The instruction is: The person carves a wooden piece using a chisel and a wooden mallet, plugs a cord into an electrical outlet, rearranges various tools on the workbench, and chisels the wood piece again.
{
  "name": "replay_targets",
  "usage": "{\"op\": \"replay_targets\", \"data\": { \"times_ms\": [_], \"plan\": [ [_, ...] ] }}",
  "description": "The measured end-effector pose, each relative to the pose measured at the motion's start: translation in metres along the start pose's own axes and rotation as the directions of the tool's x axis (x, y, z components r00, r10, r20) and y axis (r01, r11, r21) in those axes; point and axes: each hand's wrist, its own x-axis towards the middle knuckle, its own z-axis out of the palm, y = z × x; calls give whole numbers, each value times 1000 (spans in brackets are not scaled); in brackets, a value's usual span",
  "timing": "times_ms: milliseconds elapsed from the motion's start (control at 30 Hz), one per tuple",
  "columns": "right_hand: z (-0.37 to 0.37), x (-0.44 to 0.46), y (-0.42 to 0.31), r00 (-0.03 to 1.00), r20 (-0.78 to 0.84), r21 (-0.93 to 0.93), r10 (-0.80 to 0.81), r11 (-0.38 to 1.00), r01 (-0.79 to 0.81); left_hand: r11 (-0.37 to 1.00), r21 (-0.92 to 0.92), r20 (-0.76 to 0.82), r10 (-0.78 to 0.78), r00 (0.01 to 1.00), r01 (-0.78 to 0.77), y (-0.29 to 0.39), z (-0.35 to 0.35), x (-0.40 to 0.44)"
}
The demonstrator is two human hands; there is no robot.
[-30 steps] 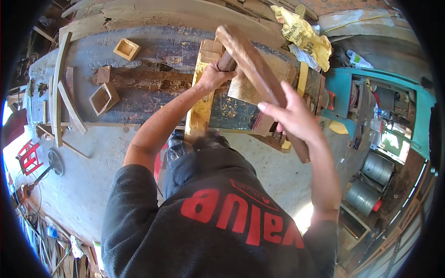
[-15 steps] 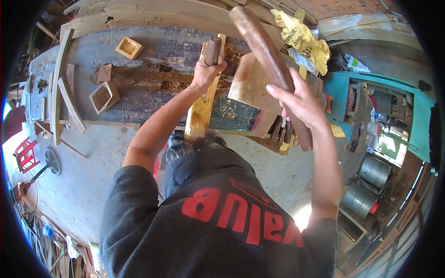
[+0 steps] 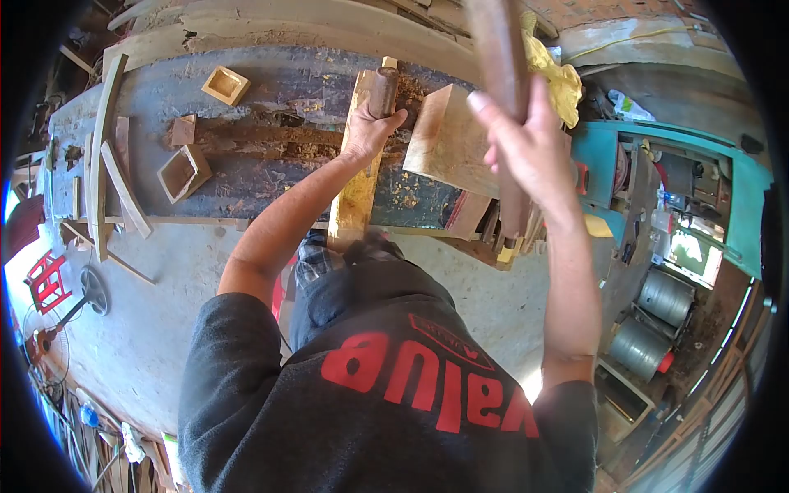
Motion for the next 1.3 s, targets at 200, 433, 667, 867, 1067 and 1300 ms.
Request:
{"op": "replay_targets", "data": {
  "times_ms": [200,433,667,867,1067,1300],
  "plan": [
    [-14,0,-2,893,276,-264,355,921,-285,1000,-7,-28,-27,999,27,-6,-1,17],
    [3,1,29,904,253,-209,344,932,-296,1000,11,-24,-27,999,27,-8,4,18],
    [2,0,33,960,155,-151,232,966,-209,991,105,15,-90,996,88,-6,6,17],
    [-9,-26,43,908,261,-126,328,944,-305,995,29,49,95,994,-97,-15,17,-12],
    [-11,-41,59,959,175,80,223,968,-240,988,39,-6,148,989,-148,18,4,-31],
    [-10,-21,39,969,161,62,187,978,-199,985,101,37,138,990,-141,2,3,-15]
  ]
}}
